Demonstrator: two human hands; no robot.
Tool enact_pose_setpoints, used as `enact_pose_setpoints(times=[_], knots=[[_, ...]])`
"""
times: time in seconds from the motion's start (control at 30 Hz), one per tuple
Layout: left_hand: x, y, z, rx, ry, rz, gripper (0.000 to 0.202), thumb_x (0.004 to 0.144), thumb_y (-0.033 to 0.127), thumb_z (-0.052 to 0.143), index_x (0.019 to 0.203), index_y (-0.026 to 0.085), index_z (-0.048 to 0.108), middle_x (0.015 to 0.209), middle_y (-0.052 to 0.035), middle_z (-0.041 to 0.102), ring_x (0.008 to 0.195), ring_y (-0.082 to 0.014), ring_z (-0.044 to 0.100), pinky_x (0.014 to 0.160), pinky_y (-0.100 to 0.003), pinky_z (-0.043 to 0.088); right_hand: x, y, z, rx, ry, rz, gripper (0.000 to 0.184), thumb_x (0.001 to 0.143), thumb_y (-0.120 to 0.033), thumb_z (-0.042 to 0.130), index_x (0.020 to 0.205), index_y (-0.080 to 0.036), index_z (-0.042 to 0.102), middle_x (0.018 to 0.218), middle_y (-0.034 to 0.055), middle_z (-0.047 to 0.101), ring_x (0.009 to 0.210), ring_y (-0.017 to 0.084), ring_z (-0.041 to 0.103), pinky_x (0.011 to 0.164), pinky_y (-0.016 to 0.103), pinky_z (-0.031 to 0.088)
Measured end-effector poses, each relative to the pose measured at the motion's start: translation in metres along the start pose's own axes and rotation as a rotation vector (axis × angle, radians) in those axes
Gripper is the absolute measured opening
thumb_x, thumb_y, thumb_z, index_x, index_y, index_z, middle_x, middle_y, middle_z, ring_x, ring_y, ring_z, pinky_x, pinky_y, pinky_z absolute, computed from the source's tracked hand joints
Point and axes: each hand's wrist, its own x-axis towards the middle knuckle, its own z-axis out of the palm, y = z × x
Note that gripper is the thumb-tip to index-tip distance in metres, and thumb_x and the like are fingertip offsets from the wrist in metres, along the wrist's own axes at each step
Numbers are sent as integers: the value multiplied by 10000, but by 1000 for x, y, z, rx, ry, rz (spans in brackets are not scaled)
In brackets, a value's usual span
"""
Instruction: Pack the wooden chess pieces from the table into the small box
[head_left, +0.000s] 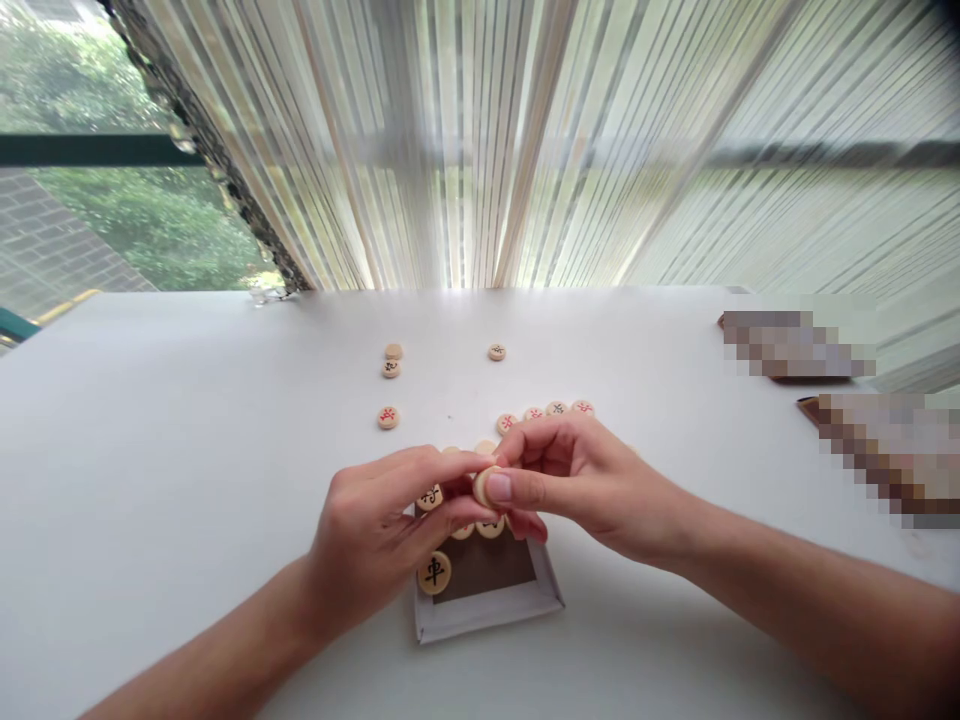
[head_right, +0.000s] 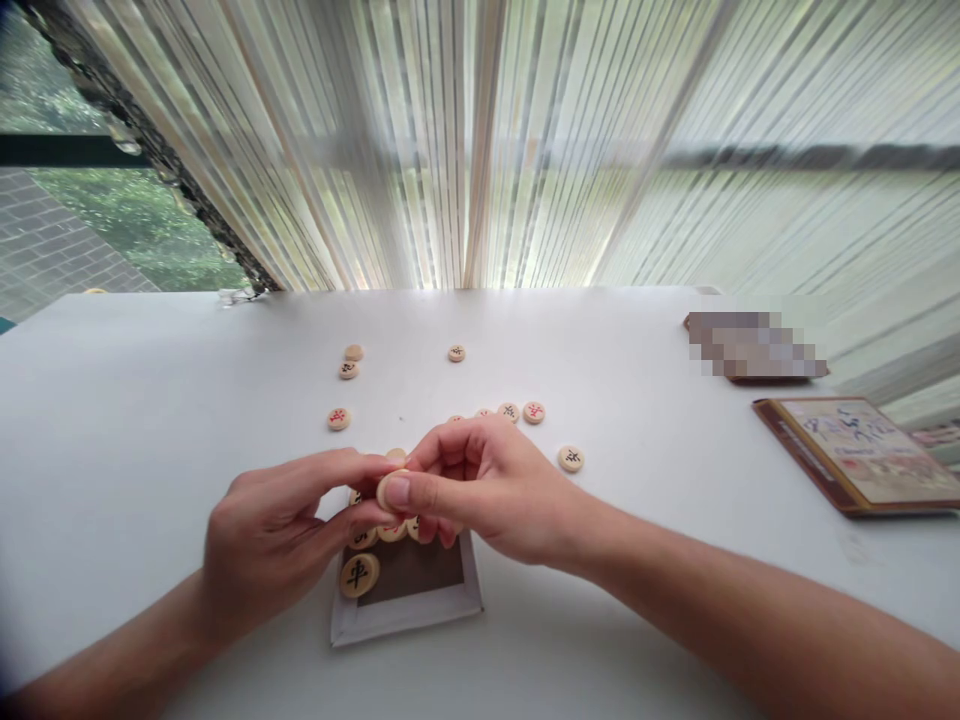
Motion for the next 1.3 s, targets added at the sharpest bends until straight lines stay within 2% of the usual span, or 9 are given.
enact_pose_setpoints(times=[0.2, 0.4, 0.57, 0.67, 0.9, 1.0, 1.1, 1.2, 1.3], knots=[[0, -1, -1, -18, 2, -13, 245, 942, 220, 808, 1178, 284, 798, 856, 1, 820, 688, -149, 747, 683, -228, 612, 0, -4, 1, -30, -19, -47, 329, 781, -437, 949, 792, -153, 782, 640, 17, 709, 583, 126, 634, 575, 249, 523], [0, -2, -2, -73, -28, -44, 277, 941, 185, 804, 1207, 258, 782, 893, -8, 805, 751, -135, 737, 721, -213, 594, 0, -4, -2, -20, -38, -71, 246, 810, -361, 937, 823, -142, 825, 675, 42, 749, 591, 121, 663, 578, 226, 561], [4, -1, -2, -59, 4, -66, 215, 954, 93, 736, 1114, 221, 804, 953, -37, 788, 836, -141, 731, 799, -243, 599, 0, 1, 0, -69, 63, -118, 187, 796, -297, 940, 877, -155, 849, 665, 37, 755, 586, 133, 698, 572, 227, 588], [5, 0, 0, -18, 24, -41, 182, 949, 78, 731, 1042, 211, 812, 929, -41, 801, 817, -147, 743, 789, -254, 604, -2, 4, 5, -112, 119, -129, 164, 793, -276, 930, 867, -161, 839, 684, 37, 758, 608, 152, 721, 590, 251, 615], [3, -4, 0, 119, 71, -85, 100, 975, 153, 719, 1002, 205, 800, 869, -13, 795, 761, -143, 707, 758, -274, 570, -6, -1, 7, -322, 254, -209, 246, 860, -410, 875, 902, -172, 825, 771, 57, 759, 645, 165, 700, 587, 280, 608], [2, -5, -3, 165, 118, -123, 92, 992, 201, 709, 975, 203, 799, 854, -13, 782, 770, -149, 698, 744, -280, 560, -10, -8, 8, -385, 252, -245, 295, 896, -492, 837, 894, -198, 825, 758, 54, 752, 653, 178, 698, 589, 299, 600], [1, -4, -4, 192, 107, -152, 130, 1014, 272, 693, 987, 215, 807, 874, -17, 793, 760, -154, 710, 742, -290, 575, -13, -11, 9, -472, 246, -257, 327, 915, -541, 805, 845, -222, 816, 734, 46, 739, 642, 181, 678, 589, 313, 579], [0, -4, -3, 217, 82, -134, 171, 1030, 323, 674, 996, 238, 817, 874, -11, 808, 760, -161, 723, 730, -294, 583, -14, -9, 9, -558, 255, -265, 342, 903, -560, 812, 798, -235, 805, 714, 33, 730, 650, 180, 675, 603, 310, 562], [0, -6, -2, 246, 67, -61, 165, 1036, 296, 667, 971, 256, 814, 858, 17, 820, 716, -145, 711, 707, -291, 569, -11, -5, 7, -617, 261, -248, 360, 904, -573, 805, 780, -235, 799, 708, 19, 725, 643, 163, 674, 606, 295, 543]])
